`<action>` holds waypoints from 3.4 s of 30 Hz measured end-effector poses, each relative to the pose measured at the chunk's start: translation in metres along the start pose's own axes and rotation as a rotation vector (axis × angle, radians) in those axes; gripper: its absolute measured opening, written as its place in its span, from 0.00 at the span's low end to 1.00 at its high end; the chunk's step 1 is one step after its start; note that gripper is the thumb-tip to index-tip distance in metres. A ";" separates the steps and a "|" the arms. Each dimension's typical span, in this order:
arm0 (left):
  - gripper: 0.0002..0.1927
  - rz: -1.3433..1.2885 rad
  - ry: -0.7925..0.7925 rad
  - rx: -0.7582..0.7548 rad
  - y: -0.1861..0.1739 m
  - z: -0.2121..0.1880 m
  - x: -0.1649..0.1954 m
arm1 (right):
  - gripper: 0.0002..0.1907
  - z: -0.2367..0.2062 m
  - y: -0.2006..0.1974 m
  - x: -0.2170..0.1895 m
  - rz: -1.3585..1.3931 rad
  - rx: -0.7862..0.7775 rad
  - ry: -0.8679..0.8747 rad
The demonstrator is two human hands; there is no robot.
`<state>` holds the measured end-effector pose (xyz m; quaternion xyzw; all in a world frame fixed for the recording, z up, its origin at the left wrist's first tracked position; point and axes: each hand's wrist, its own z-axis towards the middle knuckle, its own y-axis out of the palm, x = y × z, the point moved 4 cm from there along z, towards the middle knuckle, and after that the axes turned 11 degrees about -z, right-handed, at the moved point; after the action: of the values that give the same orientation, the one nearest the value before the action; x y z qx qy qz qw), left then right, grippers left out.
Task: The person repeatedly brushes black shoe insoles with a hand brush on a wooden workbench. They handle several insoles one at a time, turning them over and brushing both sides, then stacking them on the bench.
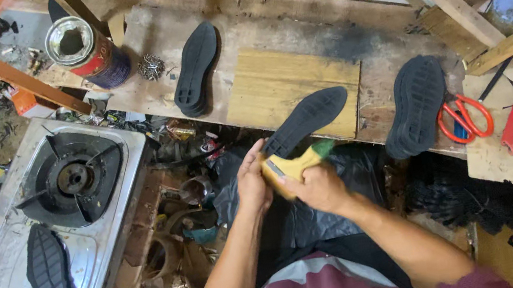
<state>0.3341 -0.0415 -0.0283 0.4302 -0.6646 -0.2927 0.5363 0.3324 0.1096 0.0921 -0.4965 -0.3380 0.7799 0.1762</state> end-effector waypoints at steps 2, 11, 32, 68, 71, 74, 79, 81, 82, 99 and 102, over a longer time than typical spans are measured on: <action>0.23 -0.023 -0.054 0.006 0.002 -0.002 0.001 | 0.17 0.005 0.000 0.003 -0.008 0.012 0.081; 0.36 -0.048 -0.131 0.046 0.023 -0.010 0.015 | 0.17 0.004 -0.001 -0.015 0.073 -0.030 0.091; 0.20 0.215 0.016 0.119 0.001 -0.018 0.004 | 0.12 0.061 -0.046 0.045 -0.929 0.011 -0.061; 0.21 0.355 -0.139 0.075 -0.002 -0.009 0.015 | 0.17 0.068 -0.019 0.043 -0.260 -0.383 0.274; 0.21 0.355 -0.134 0.060 -0.008 -0.008 0.016 | 0.15 0.107 -0.046 0.063 -0.102 -0.041 0.269; 0.21 0.311 -0.136 0.074 -0.009 -0.006 0.013 | 0.11 0.119 -0.056 0.054 -0.601 -0.027 0.087; 0.25 0.138 -0.154 0.096 -0.002 -0.012 0.007 | 0.15 0.038 -0.004 -0.021 -0.678 -0.224 -0.493; 0.30 -0.054 -0.226 0.134 -0.004 -0.020 0.006 | 0.16 0.023 0.004 -0.021 -0.199 -0.289 -0.235; 0.31 -0.071 -0.233 0.133 -0.004 -0.023 0.007 | 0.17 0.022 0.005 -0.015 0.042 -0.315 -0.105; 0.19 0.114 0.089 -0.058 0.052 -0.026 0.034 | 0.19 -0.022 -0.065 0.054 0.082 -0.292 -0.017; 0.22 0.281 0.138 -0.189 0.095 -0.032 0.030 | 0.21 -0.063 -0.049 0.075 -0.013 -0.378 0.438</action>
<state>0.3386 -0.0227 0.0740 0.2997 -0.6495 -0.2458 0.6541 0.3526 0.2126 0.0599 -0.6748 -0.4345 0.5763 0.1540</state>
